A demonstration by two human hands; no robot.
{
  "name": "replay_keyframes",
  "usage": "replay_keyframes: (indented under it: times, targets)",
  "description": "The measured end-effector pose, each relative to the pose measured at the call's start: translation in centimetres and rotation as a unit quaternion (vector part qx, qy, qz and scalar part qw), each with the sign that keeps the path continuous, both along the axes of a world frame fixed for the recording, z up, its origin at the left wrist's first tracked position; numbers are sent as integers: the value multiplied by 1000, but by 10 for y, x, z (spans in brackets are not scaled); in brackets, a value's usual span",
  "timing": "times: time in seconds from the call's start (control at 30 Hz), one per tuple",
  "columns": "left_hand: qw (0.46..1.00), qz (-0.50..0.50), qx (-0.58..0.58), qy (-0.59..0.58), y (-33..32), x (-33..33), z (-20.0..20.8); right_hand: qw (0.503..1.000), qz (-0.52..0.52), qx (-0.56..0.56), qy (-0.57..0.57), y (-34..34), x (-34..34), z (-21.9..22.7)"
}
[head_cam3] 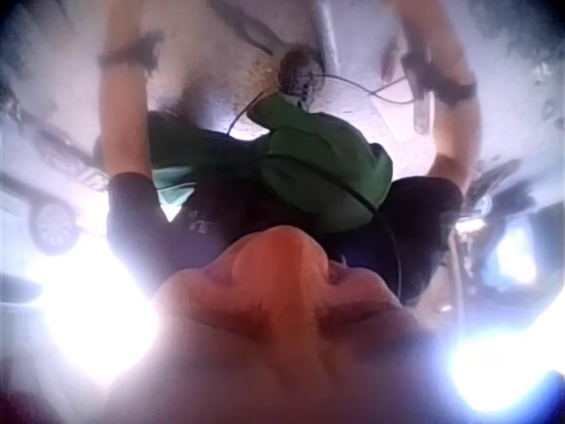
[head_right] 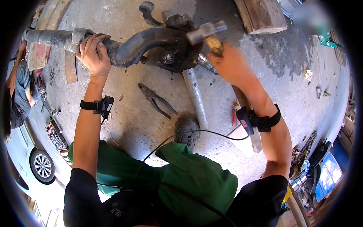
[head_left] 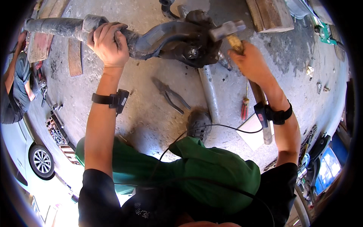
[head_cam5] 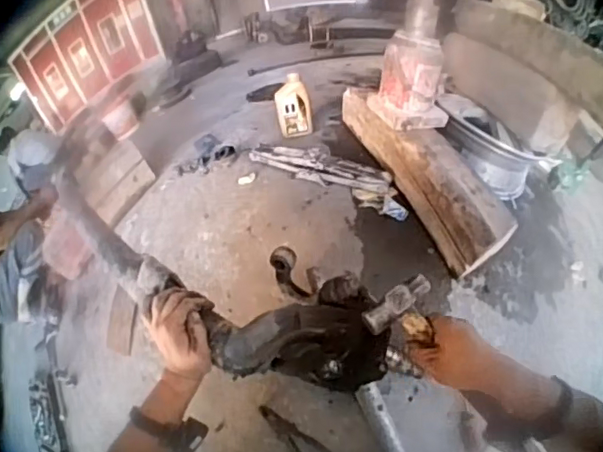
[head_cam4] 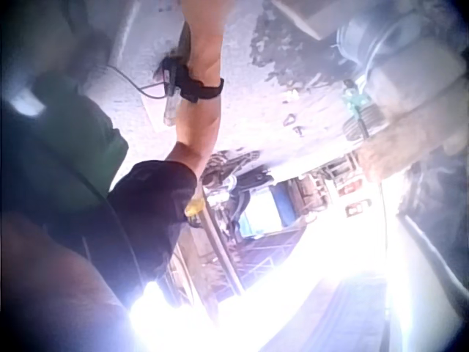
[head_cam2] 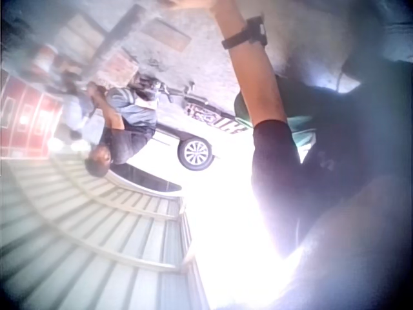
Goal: The person cleans a drive shaft assembly by hand, then uses a screwdriver, pliers, and a hammer to remove and replace components on the joint.
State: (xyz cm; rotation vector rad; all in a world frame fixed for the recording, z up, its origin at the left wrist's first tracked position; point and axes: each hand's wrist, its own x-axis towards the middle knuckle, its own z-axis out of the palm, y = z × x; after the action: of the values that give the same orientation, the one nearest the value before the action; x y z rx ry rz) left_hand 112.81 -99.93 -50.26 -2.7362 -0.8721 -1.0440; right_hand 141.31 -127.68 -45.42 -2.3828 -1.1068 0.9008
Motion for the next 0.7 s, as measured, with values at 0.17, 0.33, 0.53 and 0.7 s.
replay_keyframes:
  times: [0.17, 0.33, 0.53, 0.7]
  targets:
    - [1000, -11, 4, -5, -1, 0, -1, 1000, -3, -15, 2, -8, -9, 6]
    - [1000, -9, 0, 6, -1, 0, 1, 986, -61, -85, 133, 1, 7, 15]
    - [1000, -14, -5, -12, 2, 0, 0, 995, 38, -5, 97, -3, -3, -5]
    - [1000, -16, 0, -9, -1, 4, 1, 997, -28, -14, 65, -2, 3, -3]
